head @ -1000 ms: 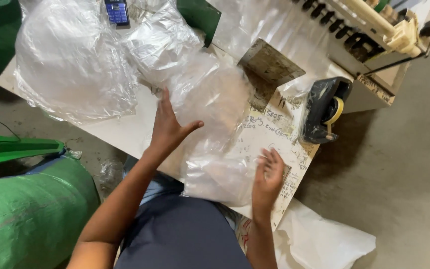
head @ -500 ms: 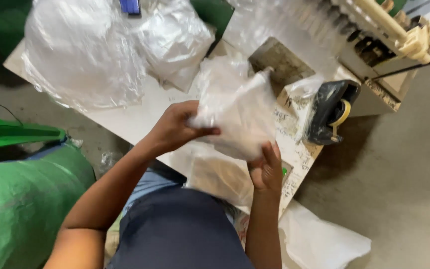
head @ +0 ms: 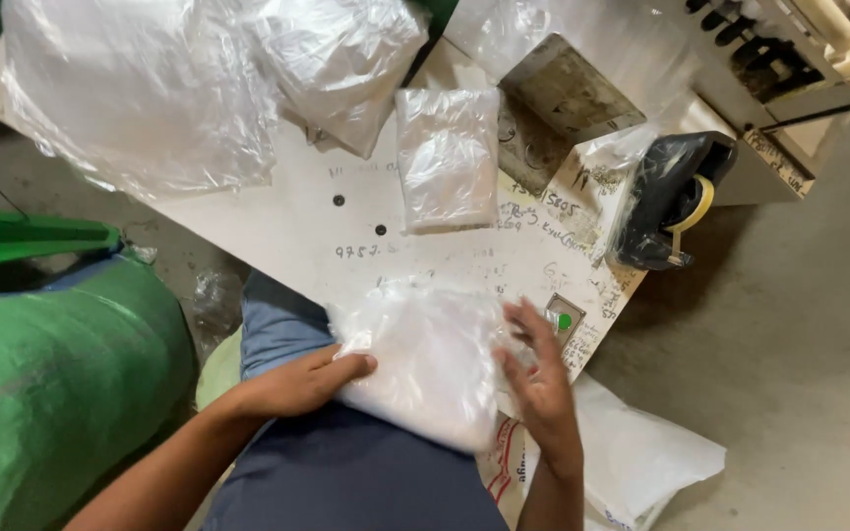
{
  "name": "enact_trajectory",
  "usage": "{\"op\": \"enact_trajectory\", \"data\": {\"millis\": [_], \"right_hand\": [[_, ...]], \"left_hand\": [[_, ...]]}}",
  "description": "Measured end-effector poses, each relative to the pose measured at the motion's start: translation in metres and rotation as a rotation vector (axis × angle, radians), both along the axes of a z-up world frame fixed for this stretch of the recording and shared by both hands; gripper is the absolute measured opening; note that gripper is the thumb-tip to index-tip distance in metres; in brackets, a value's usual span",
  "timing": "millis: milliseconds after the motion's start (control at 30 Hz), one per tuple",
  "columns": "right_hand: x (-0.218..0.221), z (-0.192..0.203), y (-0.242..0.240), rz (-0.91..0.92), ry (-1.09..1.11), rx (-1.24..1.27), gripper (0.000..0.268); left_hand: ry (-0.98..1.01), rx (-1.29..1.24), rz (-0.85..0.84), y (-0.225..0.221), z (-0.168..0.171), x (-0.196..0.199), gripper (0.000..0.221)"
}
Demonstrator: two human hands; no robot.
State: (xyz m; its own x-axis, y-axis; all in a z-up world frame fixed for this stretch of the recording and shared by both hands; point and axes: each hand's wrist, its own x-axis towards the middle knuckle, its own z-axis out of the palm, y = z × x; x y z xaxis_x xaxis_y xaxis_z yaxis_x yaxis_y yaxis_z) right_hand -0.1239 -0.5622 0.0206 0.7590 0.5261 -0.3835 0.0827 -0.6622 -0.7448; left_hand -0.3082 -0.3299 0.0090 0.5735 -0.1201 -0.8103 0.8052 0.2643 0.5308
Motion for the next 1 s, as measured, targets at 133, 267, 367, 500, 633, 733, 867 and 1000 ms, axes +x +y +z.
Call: {"op": "enact_trajectory", "data": {"millis": [133, 267, 367, 500, 633, 733, 867, 1000], "right_hand": [[-0.024, -0.032, 0.017, 0.579, 0.668, 0.472, 0.060], [-0.042, -0.031, 0.018, 0.243, 0.716, -0.030, 0.059], [-0.033, -0.105, 0.017, 0.063, 1.343, 0.615, 0.073], [-0.009, -0.070, 0.017, 0.062, 1.073, 0.385, 0.074], [-0.025, -0.037, 0.011, -0.029, 0.391, 0.151, 0.055], [-0.027, -0.088, 0.012, -0.056, -0.155, 0.398, 0.032], [-0.048, -0.083, 0.021, 0.380, -0.590, 0.192, 0.051], [-0.051, -0.045, 0.063, -0.031, -0.090, 0.506, 0.049]], "left_hand": [[-0.245, 0.112, -0.184, 0.002, 0.008, 0.000, 0.038], [-0.901, 0.771, -0.034, 0.027, 0.010, -0.013, 0.103], [-0.793, 0.692, -0.007, 0.008, -0.057, -0.010, 0.063], [-0.430, 0.627, 0.153, 0.011, -0.034, 0.012, 0.073], [-0.471, 1.061, 0.131, -0.013, -0.042, 0.028, 0.083], [-0.479, 0.996, 0.298, -0.004, -0.015, 0.043, 0.103], [-0.213, -0.202, 0.990, -0.018, 0.005, 0.075, 0.092], [-0.279, -0.259, 1.207, -0.030, -0.037, 0.081, 0.078]]}}
